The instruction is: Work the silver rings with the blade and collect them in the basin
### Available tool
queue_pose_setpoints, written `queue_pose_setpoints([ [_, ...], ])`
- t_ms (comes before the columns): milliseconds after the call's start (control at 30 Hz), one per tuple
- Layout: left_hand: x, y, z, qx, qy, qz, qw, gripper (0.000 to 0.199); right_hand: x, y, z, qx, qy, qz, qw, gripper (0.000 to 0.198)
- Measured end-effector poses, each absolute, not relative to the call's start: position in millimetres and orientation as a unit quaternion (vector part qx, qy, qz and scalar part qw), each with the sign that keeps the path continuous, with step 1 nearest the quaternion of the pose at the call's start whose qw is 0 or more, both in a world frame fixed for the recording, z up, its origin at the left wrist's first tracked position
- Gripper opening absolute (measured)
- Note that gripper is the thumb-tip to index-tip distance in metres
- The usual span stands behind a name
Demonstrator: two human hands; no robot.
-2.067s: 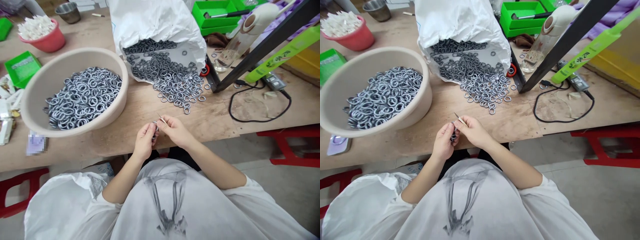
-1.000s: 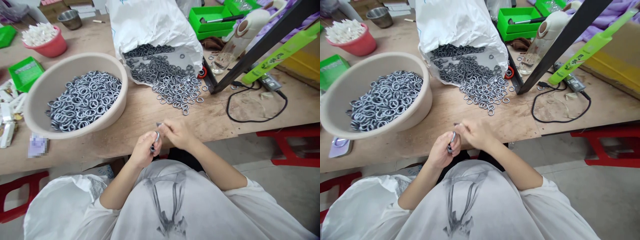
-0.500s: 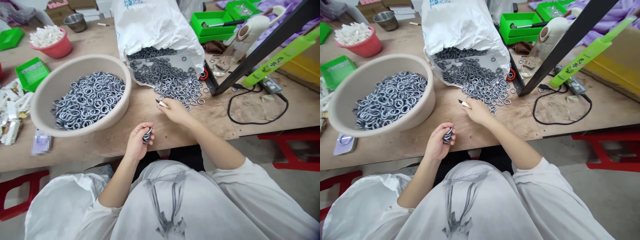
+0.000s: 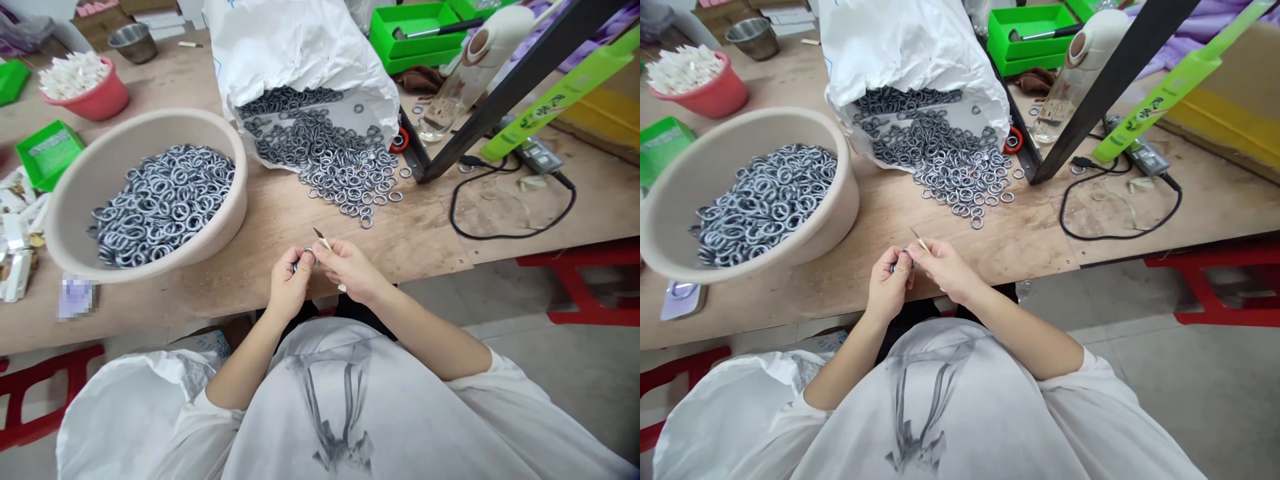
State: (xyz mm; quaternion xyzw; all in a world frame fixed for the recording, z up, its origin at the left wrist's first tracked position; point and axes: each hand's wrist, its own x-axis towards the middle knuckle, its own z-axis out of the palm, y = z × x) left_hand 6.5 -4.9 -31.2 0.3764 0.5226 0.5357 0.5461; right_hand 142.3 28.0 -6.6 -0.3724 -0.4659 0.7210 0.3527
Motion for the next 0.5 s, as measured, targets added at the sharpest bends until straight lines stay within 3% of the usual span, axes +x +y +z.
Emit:
queue_pose_setpoints([
  [167,10,-7,-20,0.298,0.470,0.524,0.645,0.043,152,27,-10,-0.453,-0.653,0.476,0.377,0.038],
  [500,5,-10,-14,0.249,0.425,0.507,0.708,0.042,171,23,-1,-0.362,-0.819,0.337,0.291,0.052],
])
